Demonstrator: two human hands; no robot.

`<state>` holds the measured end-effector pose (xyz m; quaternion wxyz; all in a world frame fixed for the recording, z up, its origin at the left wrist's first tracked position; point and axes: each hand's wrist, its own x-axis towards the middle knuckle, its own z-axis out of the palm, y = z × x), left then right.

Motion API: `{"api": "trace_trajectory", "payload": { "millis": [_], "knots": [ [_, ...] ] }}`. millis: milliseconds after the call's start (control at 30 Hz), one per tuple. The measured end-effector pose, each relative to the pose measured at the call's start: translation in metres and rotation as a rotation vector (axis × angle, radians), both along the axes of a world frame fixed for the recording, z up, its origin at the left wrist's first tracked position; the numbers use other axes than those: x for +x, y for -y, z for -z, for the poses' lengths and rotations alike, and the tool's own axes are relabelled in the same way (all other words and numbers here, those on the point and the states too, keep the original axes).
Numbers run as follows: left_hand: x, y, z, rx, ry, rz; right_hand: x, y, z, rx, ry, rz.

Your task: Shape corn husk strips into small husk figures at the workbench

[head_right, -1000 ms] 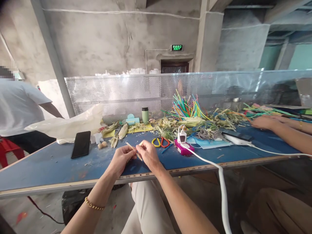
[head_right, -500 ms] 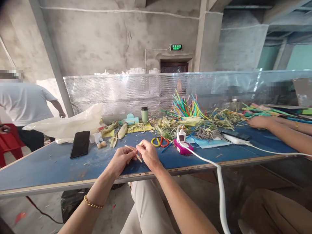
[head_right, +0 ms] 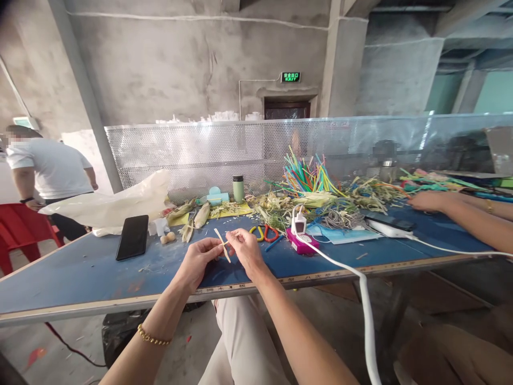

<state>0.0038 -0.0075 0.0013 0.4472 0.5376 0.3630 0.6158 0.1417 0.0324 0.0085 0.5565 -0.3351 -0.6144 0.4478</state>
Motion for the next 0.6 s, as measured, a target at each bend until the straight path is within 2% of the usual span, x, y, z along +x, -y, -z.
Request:
{"api": "trace_trajectory", "payload": {
  "millis": [100,233,333,467,600],
  "knots": [
    [0.0002,0.0032,-0.0005,-0.033,-0.069,0.044,0.0026,0.0002,-0.0008,-0.004,0.054,-0.051],
    [-0.0001,0.0054,-0.0024,-0.073,-0.121,0.003,0.0044,0.0016,-0.0015,-0.025,-0.009,-0.063],
    [-0.0004,0.0037,-0.0036,-0.041,-0.047,-0.06,0.004,0.0033,-0.0027,-0.064,-0.075,-0.058],
    [0.0004,0.0023,-0.0043,-0.011,0.047,-0.154,0.003,0.0043,-0.0038,-0.031,-0.111,-0.067],
    [0.0014,0.0045,-0.0039,-0.051,-0.029,-0.088,0.003,0.0018,-0.0025,-0.002,-0.108,-0.042]
  ]
}}
